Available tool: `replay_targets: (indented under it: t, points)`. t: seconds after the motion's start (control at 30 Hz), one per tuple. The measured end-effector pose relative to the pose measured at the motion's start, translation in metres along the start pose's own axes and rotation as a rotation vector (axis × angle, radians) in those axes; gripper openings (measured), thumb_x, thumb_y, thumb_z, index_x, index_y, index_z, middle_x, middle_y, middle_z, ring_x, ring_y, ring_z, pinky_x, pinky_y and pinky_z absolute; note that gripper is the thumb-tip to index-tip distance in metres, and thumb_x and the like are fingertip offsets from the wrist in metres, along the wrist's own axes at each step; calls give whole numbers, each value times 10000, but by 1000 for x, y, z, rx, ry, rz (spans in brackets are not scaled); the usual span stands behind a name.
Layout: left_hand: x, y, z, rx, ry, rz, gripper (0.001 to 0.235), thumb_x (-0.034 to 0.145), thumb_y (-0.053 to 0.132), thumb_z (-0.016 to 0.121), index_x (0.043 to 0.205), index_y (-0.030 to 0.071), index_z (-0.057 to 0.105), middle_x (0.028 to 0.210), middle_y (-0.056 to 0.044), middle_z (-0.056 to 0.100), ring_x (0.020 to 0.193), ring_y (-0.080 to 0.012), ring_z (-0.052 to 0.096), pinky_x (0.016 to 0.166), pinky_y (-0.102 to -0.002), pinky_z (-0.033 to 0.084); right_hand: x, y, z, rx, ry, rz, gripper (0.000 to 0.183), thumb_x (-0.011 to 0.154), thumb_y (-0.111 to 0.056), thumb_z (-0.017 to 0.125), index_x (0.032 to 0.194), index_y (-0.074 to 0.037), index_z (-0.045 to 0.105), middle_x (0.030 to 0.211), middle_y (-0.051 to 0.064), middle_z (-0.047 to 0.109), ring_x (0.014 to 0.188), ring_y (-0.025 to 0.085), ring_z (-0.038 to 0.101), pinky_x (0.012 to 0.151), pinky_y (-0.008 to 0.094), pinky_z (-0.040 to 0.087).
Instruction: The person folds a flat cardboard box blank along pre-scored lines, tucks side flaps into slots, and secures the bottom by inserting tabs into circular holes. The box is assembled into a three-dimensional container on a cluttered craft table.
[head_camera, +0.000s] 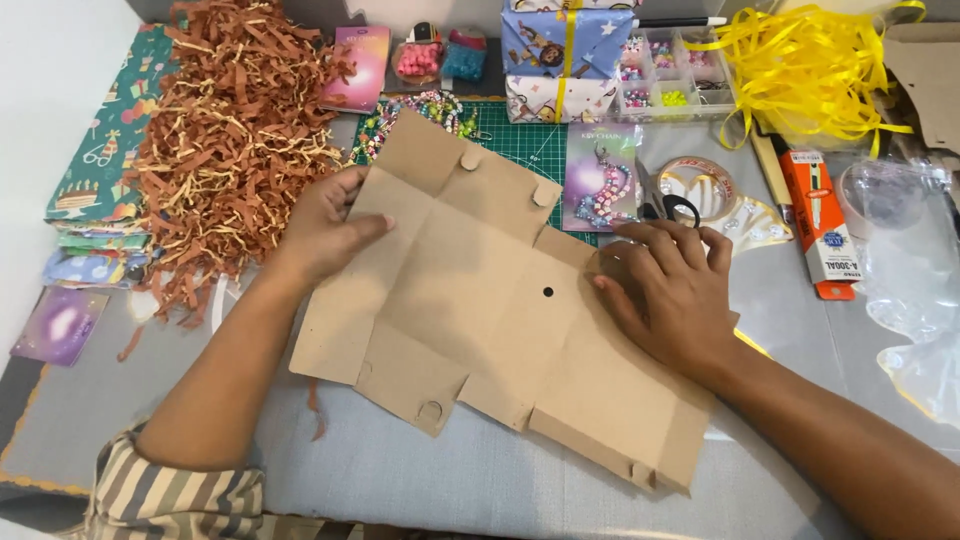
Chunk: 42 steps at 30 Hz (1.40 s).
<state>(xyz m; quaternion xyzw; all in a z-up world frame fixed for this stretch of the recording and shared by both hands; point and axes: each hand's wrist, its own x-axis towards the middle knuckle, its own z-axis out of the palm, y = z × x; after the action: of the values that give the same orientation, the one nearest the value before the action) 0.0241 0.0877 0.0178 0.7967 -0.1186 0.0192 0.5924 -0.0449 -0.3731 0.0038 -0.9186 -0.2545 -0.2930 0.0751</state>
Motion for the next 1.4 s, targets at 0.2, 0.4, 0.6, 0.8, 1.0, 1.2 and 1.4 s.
replay_targets:
  t: [0.2, 0.4, 0.6, 0.8, 1.0, 1.2, 1.4]
  points:
    - [-7, 23, -5, 10, 112, 0, 619, 898, -88, 821, 1503, 17, 742, 1155, -135, 805, 1009, -261, 801, 903, -398, 682, 5, 9, -10, -12, 154, -11, 260, 1154, -493, 730, 1294, -276, 765, 1363, -56, 749, 1345, 253, 666, 1161, 547, 392]
    - [-35, 62, -9, -7, 90, -87, 763, 864, -100, 764, 1604, -2, 605, 1189, -156, 751, 1038, -302, 778, 906, -437, 674, 14, 23, -49, -219, -171, 174, 672, 1156, -716, 527, 1584, -201, 577, 1359, 55, 640, 1304, 296, 677, 1060, 497, 514]
    - [-101, 114, -6, -72, 157, -130, 1098, 853, -136, 681, 1824, 137, 247, 1483, -337, 675, 1255, -471, 719, 1004, -608, 630, 12, 21, -102, -149, -785, 468, 847, 1083, -801, 428, 1667, -188, 407, 986, 84, 907, 986, 383, 882, 844, 520, 618]
    - [-176, 118, 11, -190, 453, 99, 1136, 922, -144, 601, 1842, 331, 134, 1874, -199, 400, 1589, -350, 513, 1246, -524, 477, -9, 7, -83, 501, -772, 606, 878, 976, -394, 849, 1701, -355, 354, 1013, -32, 861, 857, 205, 787, 795, 403, 585]
    - [-219, 109, 58, -259, 699, 108, 1096, 1045, -142, 566, 1851, 375, 33, 1892, -281, 477, 1618, -317, 522, 1344, -505, 431, 14, -1, -64, 554, -350, 318, 528, 1103, -162, 702, 1580, -163, 474, 1100, 17, 796, 890, 266, 736, 766, 453, 591]
    - [-249, 108, 84, -25, 604, -165, 658, 988, 152, 682, 1639, 196, 595, 1721, -42, 665, 915, -134, 465, 788, -284, 392, 64, 30, -29, 280, 68, 61, 318, 1150, -39, 738, 1438, -48, 604, 1195, 165, 822, 991, 391, 801, 724, 538, 583]
    - [-263, 81, 66, 258, -105, -567, 1100, 785, 558, 916, 1755, 519, 400, 1338, 100, 839, 1206, -43, 863, 989, -240, 774, 98, 45, 2, 227, 34, -50, 303, 1172, 0, 556, 1468, -37, 605, 1368, 220, 796, 1155, 474, 734, 866, 592, 506]
